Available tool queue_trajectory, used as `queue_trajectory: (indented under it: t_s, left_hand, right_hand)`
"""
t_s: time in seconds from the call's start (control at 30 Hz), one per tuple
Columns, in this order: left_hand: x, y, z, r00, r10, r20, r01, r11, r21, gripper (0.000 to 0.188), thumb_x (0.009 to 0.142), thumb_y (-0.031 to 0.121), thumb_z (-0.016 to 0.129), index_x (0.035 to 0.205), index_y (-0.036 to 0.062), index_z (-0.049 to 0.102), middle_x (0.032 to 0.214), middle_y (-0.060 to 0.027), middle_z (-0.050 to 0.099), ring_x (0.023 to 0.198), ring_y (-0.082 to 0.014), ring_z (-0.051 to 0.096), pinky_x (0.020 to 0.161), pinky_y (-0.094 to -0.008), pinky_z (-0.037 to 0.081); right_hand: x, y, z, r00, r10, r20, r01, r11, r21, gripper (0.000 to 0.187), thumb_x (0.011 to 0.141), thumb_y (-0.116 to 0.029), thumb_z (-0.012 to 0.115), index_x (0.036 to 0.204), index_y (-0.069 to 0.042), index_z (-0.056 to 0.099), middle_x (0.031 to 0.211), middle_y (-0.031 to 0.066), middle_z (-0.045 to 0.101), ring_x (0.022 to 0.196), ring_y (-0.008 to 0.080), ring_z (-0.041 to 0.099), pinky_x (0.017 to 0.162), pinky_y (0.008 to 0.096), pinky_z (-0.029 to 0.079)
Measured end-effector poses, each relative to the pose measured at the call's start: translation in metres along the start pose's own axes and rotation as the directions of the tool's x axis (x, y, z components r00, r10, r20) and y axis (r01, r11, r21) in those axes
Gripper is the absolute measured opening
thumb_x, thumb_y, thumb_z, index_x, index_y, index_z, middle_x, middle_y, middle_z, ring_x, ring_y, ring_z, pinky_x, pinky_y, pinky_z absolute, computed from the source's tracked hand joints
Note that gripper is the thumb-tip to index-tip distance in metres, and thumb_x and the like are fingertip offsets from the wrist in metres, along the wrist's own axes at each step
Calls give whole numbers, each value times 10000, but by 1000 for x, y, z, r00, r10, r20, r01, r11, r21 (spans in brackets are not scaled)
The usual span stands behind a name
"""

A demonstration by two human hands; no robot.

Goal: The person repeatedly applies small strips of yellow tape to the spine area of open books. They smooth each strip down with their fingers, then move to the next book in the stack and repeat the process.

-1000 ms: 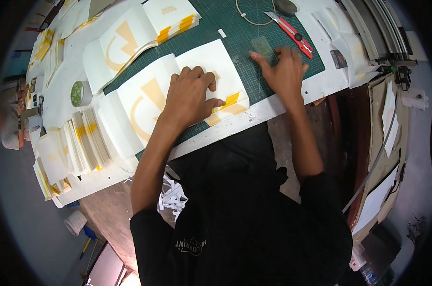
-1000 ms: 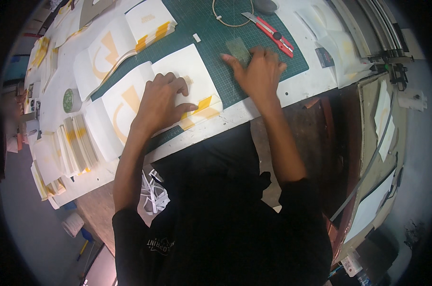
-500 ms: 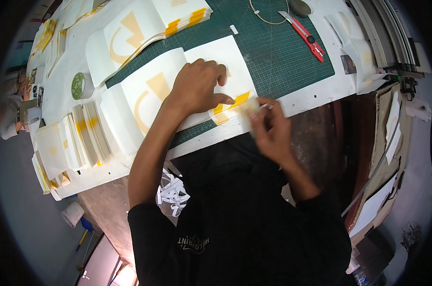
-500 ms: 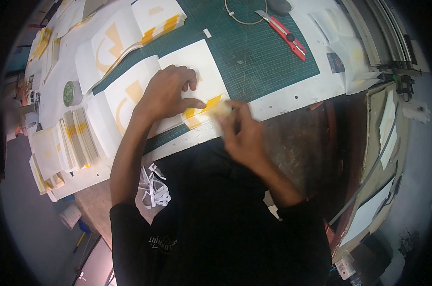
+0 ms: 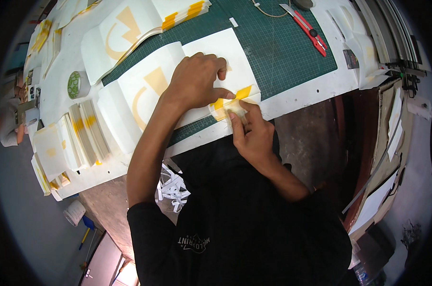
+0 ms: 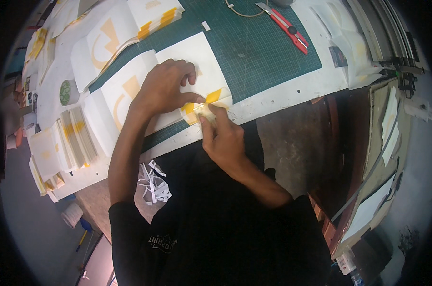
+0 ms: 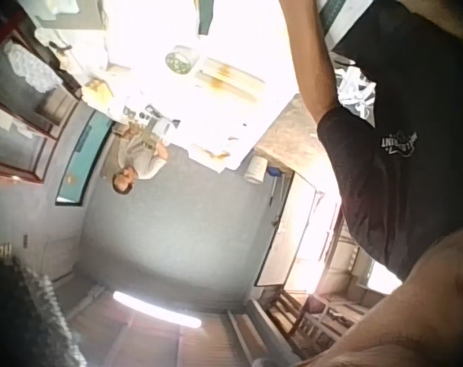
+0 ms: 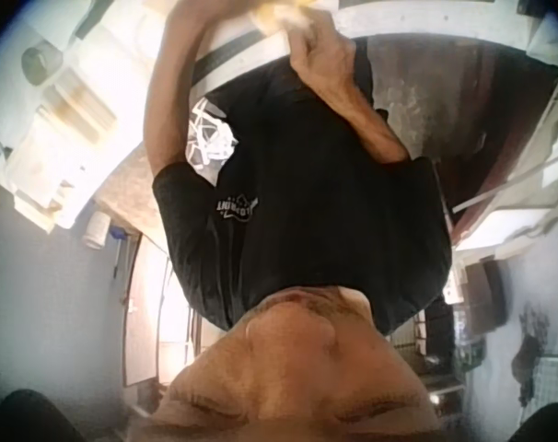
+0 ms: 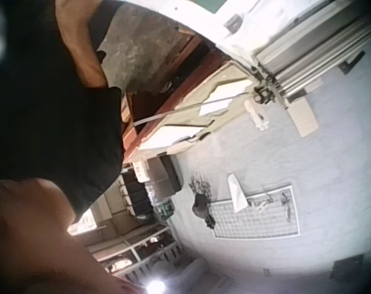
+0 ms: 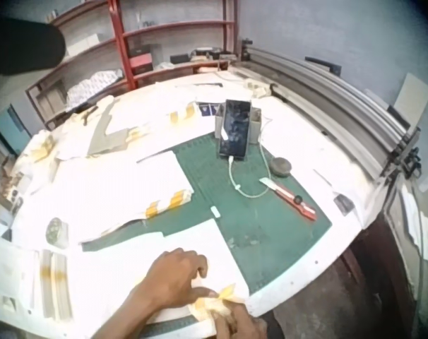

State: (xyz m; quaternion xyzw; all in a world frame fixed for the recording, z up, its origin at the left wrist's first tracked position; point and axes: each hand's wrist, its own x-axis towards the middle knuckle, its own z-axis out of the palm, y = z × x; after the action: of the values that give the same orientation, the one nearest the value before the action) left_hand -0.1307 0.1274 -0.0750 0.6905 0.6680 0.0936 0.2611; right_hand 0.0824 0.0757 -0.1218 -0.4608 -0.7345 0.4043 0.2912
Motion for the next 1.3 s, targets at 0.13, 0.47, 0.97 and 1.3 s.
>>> queue_trajectory:
  t_s: [0.13, 0.47, 0.97, 1.3]
  left_hand:
    - [-2, 2, -1, 1000, -17, 2, 17, 1000, -2, 464, 704, 400, 957, 909, 68, 706, 904, -110, 724, 974, -310, 688, 836, -439, 523]
    - [2, 10, -7, 992, -108, 57, 108, 994, 7, 462, 695, 395, 967, 900, 79, 699, 877, -118, 731, 934, -312, 701, 813, -432, 527]
    - [12, 5, -7, 992, -89, 94, 82, 993, 84, 492, 650, 449, 972, 888, 109, 708, 851, -81, 745, 898, -292, 735, 771, -420, 565]
    - [13, 4, -6, 991, -91, 99, 86, 995, 56, 522, 650, 465, 975, 900, 105, 691, 843, -88, 725, 888, -300, 708, 779, -420, 532]
  right_hand:
    - [6, 8, -15, 998, 2, -63, -7, 997, -75, 316, 977, -134, 752, 1233, 16, 641, 913, 278, 754, 849, 415, 790, 696, 421, 646]
    - [32, 34, -59, 969, 144, -202, -145, 989, 12, 337, 955, -177, 794, 1187, 37, 673, 664, 123, 673, 560, 131, 637, 518, 290, 462]
    - [-8, -4, 25, 998, 15, -64, -9, 996, 89, 308, 982, -105, 752, 1214, 64, 639, 859, 268, 745, 785, 355, 801, 634, 361, 633]
    - [-9, 2, 27, 998, -25, -49, 33, 986, 165, 315, 985, -105, 748, 1226, 59, 628, 889, 279, 747, 774, 377, 793, 628, 399, 632]
